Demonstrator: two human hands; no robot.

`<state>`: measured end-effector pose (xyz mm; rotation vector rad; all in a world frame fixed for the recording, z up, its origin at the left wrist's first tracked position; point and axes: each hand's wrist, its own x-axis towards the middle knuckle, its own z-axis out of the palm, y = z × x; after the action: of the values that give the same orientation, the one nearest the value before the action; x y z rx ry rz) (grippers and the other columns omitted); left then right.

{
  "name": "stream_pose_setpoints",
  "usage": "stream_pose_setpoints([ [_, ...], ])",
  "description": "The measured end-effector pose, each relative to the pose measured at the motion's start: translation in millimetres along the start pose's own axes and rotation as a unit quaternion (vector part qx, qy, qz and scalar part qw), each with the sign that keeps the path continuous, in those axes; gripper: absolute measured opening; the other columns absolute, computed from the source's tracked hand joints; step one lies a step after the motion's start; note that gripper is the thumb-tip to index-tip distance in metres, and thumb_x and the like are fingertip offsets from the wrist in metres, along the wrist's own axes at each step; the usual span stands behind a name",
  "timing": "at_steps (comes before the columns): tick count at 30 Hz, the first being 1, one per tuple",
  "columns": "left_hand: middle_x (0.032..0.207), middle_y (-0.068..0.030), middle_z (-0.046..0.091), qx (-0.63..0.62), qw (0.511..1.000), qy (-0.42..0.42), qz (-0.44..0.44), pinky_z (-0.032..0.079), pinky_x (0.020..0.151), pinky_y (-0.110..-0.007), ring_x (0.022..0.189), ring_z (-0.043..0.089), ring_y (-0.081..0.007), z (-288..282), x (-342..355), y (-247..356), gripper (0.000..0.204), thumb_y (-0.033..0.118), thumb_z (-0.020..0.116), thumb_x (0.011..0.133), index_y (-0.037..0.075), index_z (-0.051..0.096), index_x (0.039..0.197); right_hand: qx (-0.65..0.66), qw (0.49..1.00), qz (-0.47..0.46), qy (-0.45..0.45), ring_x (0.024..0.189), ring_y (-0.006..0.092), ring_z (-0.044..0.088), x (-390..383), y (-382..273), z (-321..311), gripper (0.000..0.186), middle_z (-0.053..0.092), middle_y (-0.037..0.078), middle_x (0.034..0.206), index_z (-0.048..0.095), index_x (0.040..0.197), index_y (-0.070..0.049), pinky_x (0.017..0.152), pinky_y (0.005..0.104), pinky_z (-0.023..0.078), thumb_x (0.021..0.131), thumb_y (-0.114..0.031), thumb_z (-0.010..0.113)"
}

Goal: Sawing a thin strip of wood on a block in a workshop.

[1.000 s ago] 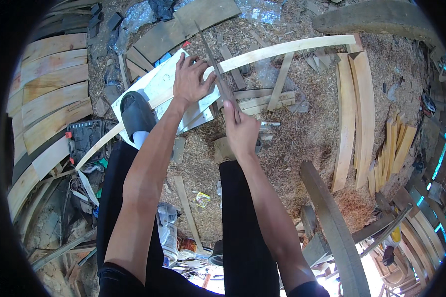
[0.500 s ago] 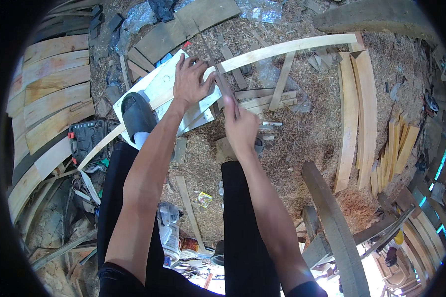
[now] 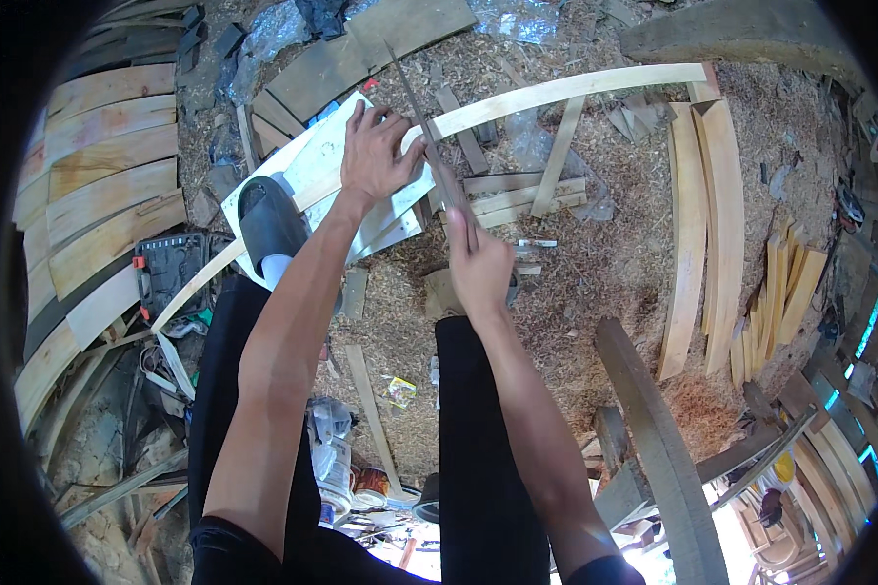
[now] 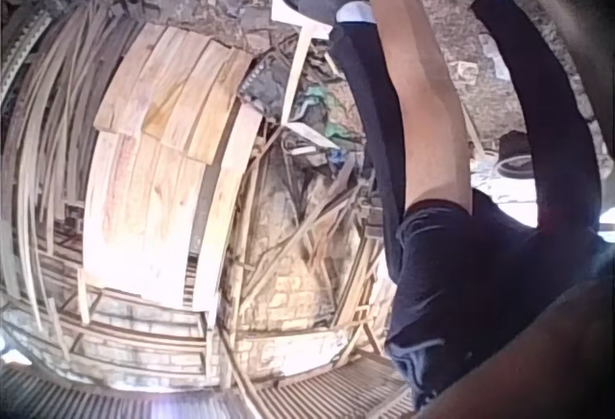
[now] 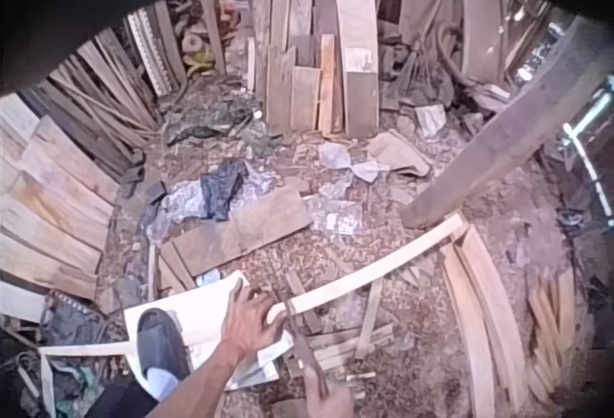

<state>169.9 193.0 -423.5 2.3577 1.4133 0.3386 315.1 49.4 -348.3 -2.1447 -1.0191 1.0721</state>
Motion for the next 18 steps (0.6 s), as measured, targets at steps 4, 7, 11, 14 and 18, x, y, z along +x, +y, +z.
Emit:
stream_pose_setpoints([
  [4, 0.096, -0.0065, 0.069, 0.010, 1.000, -0.013, -0.006, 0.023, 0.113, -0.054, 0.114, 0.054, -0.0298, -1, 0, -1, 0.038, 0.044, 0.058, 0.089, 0.009, 0.072, 0.096, -0.022, 0.999, -0.029, -0.008, 0.051, 0.0356, 0.062, 11, -7, 3, 0.044, 0.055, 0.023, 0.055, 0.071, 0.085, 0.003, 0.050, 0.0419, 0.044, 0.096, -0.038, 0.059],
  [7, 0.098, -0.0061, 0.069, 0.009, 1.000, 0.004, -0.006, 0.022, 0.114, -0.053, 0.116, 0.053, -0.0290, 3, -6, -6, 0.038, 0.044, 0.058, 0.088, 0.010, 0.072, 0.098, -0.048, 0.999, 0.005, -0.021, 0.051, 0.0326, 0.062, -44, 31, -14, 0.041, 0.057, 0.021, 0.057, 0.072, 0.092, 0.001, 0.052, 0.0412, 0.045, 0.096, -0.038, 0.059],
  [11, 0.098, -0.0058, 0.068, 0.013, 1.000, -0.006, -0.012, 0.021, 0.115, -0.052, 0.117, 0.053, -0.0278, 0, -3, -1, 0.038, 0.043, 0.058, 0.088, 0.010, 0.072, 0.099, -0.003, 0.997, 0.078, -0.009, 0.051, 0.0312, 0.061, -76, 40, -31, 0.042, 0.058, 0.020, 0.059, 0.073, 0.097, -0.001, 0.054, 0.0405, 0.047, 0.095, -0.041, 0.060],
  [14, 0.098, -0.0057, 0.068, 0.004, 1.000, 0.005, 0.000, 0.021, 0.115, -0.052, 0.116, 0.053, -0.0277, 0, 0, -2, 0.038, 0.043, 0.058, 0.088, 0.009, 0.072, 0.097, -0.068, 0.998, 0.004, 0.000, 0.050, 0.0319, 0.058, -30, 24, -10, 0.048, 0.058, 0.021, 0.059, 0.070, 0.086, 0.003, 0.054, 0.0399, 0.045, 0.096, -0.043, 0.058],
  [18, 0.097, -0.0057, 0.068, -0.004, 1.000, 0.006, 0.003, 0.022, 0.115, -0.052, 0.115, 0.054, -0.0276, 2, 3, 4, 0.037, 0.043, 0.058, 0.088, 0.009, 0.071, 0.096, -0.038, 0.999, -0.023, -0.010, 0.052, 0.0322, 0.061, 24, -10, 5, 0.049, 0.057, 0.021, 0.058, 0.068, 0.082, 0.003, 0.054, 0.0406, 0.045, 0.096, -0.042, 0.057],
])
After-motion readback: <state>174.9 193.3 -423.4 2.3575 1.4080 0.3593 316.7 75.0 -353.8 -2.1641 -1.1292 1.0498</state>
